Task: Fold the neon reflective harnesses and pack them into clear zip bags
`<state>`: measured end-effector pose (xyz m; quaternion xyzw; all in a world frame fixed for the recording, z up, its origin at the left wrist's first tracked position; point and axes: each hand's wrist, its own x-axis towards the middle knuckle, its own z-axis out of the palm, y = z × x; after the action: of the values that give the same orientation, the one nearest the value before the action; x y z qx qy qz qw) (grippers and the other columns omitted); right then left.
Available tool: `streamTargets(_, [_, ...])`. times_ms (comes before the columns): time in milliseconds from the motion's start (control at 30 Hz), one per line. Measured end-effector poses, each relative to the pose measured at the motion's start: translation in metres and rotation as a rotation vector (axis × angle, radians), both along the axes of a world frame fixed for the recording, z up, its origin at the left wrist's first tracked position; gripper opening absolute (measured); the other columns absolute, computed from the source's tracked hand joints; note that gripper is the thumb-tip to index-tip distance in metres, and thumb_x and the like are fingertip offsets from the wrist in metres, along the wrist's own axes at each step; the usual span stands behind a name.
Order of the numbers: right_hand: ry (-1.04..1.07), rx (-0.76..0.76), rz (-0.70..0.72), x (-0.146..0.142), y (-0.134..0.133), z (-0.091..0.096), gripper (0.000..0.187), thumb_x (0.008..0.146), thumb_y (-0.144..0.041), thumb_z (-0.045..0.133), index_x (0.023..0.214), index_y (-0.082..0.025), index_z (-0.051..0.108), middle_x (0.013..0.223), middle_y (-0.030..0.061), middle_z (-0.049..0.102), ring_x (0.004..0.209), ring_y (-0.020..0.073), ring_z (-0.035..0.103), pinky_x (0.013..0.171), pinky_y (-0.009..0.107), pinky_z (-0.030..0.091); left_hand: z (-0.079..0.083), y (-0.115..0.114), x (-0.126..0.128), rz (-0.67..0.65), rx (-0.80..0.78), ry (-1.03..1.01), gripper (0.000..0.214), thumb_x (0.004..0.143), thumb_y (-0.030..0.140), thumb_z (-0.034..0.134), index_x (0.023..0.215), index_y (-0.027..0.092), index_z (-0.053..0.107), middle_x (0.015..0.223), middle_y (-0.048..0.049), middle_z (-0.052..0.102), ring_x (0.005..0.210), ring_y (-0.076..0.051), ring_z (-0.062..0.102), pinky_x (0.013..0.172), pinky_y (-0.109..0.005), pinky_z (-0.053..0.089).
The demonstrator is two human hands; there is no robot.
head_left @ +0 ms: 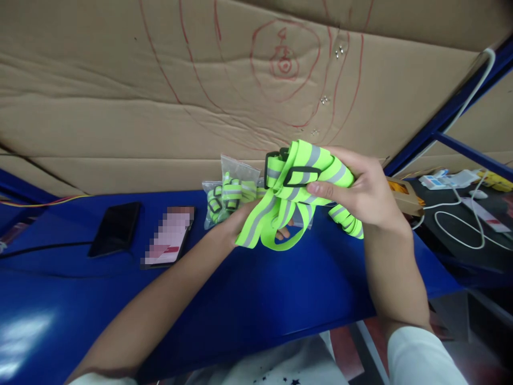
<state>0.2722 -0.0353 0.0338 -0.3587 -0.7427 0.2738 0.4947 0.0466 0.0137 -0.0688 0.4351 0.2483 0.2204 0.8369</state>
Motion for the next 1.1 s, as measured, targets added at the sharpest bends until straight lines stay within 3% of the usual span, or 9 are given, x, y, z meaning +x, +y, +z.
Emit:
streamTargets(133, [-0.035, -0.014, 0.015, -0.002, -0.004, 0.001, 0.047, 0.080, -0.045, 0.086, 0.121, -0.025, 0.075, 0.108, 0.0006, 0.078, 0.096, 0.0217, 0.075, 0.084, 0.034, 0.065, -0.014, 0.007, 0.002, 0.073, -0.008, 0.088, 0.041, 0.082, 0.054, 0.076, 0.080, 0.013, 0.075, 0.067, -0.0075, 0.071, 0.055, -0.017, 0.064, 0.052, -0.027, 0.051])
streamTargets(267, [-0.067, -0.012, 0.009, -0.003, -0.006, 0.003, 0.046, 0.082, -0.045, 0.085, 0.122, -0.024, 0.075, 0.110, 0.0019, 0.078, 0.097, 0.0219, 0.075, 0.086, 0.035, 0.065, -0.023, 0.010, 0.004, 0.136, 0.047, 0.106, 0.026, 0.084, 0.041, 0.077, 0.080, 0.015, 0.073, 0.064, -0.0032, 0.069, 0.055, -0.013, 0.060, 0.056, -0.025, 0.048])
streamTargets(333, [-0.101, -0.013, -0.001, -0.003, -0.006, 0.005, 0.046, 0.082, -0.045, 0.085, 0.121, -0.024, 0.076, 0.113, 0.0022, 0.078, 0.101, 0.0228, 0.074, 0.091, 0.037, 0.064, -0.018, 0.011, -0.001, 0.148, 0.090, 0.093, 0.019, 0.081, 0.034, 0.080, 0.087, 0.016, 0.075, 0.072, -0.0035, 0.074, 0.062, -0.014, 0.064, 0.063, -0.026, 0.052])
streamTargets(433, [-0.091, -0.069, 0.029, -0.003, -0.005, 0.006, 0.047, 0.080, -0.044, 0.086, 0.121, -0.023, 0.075, 0.113, 0.0024, 0.078, 0.100, 0.0222, 0.074, 0.088, 0.035, 0.064, -0.002, 0.011, -0.013, 0.122, 0.147, 0.040, 0.029, 0.067, 0.028, 0.089, 0.092, 0.018, 0.078, 0.086, -0.0055, 0.079, 0.077, -0.021, 0.071, 0.075, -0.030, 0.056])
streamTargets(500, [-0.046, -0.135, 0.079, -0.003, -0.004, 0.005, 0.051, 0.080, -0.042, 0.086, 0.125, -0.022, 0.074, 0.111, 0.0031, 0.079, 0.095, 0.0208, 0.075, 0.082, 0.033, 0.065, 0.010, 0.012, -0.019, 0.149, 0.212, -0.084, 0.033, 0.063, 0.033, 0.090, 0.090, 0.019, 0.079, 0.090, -0.0057, 0.080, 0.091, -0.027, 0.074, 0.084, -0.035, 0.057])
streamTargets(633, [-0.018, -0.202, 0.155, -0.009, -0.005, 0.003, 0.050, 0.080, -0.040, 0.087, 0.122, -0.018, 0.075, 0.109, 0.0049, 0.079, 0.090, 0.0204, 0.075, 0.078, 0.031, 0.065, 0.019, 0.007, -0.021, 0.202, 0.350, -0.253, 0.046, 0.069, 0.059, 0.087, 0.093, 0.020, 0.080, 0.097, -0.0077, 0.081, 0.112, -0.035, 0.072, 0.096, -0.043, 0.056])
streamTargets(833, [-0.040, -0.042, -0.004, -0.021, -0.007, -0.002, 0.049, 0.079, -0.043, 0.087, 0.123, -0.023, 0.076, 0.116, 0.0047, 0.077, 0.107, 0.0251, 0.074, 0.095, 0.035, 0.063, 0.026, -0.013, -0.017, 0.149, 0.354, -0.159, 0.072, 0.059, 0.076, 0.087, 0.101, 0.018, 0.080, 0.090, -0.0101, 0.081, 0.086, -0.030, 0.077, 0.073, -0.036, 0.060])
streamTargets(1000, [-0.021, -0.029, 0.089, -0.025, -0.002, -0.006, 0.039, 0.085, -0.036, 0.083, 0.122, -0.025, 0.075, 0.112, 0.0007, 0.078, 0.109, 0.0216, 0.074, 0.100, 0.033, 0.060, 0.035, -0.027, -0.007, 0.280, 0.328, 0.141, 0.053, 0.061, 0.035, 0.099, 0.108, 0.021, 0.080, 0.109, -0.0065, 0.081, 0.098, -0.027, 0.076, 0.086, -0.035, 0.060])
streamTargets(1100, [-0.004, -0.039, 0.109, -0.029, 0.000, -0.009, 0.035, 0.085, -0.034, 0.083, 0.118, -0.023, 0.076, 0.115, 0.0013, 0.078, 0.108, 0.0215, 0.074, 0.100, 0.032, 0.058, 0.030, -0.030, 0.002, 0.302, 0.267, 0.136, 0.047, 0.060, 0.025, 0.097, 0.104, 0.019, 0.080, 0.106, -0.0064, 0.081, 0.099, -0.028, 0.076, 0.090, -0.039, 0.060])
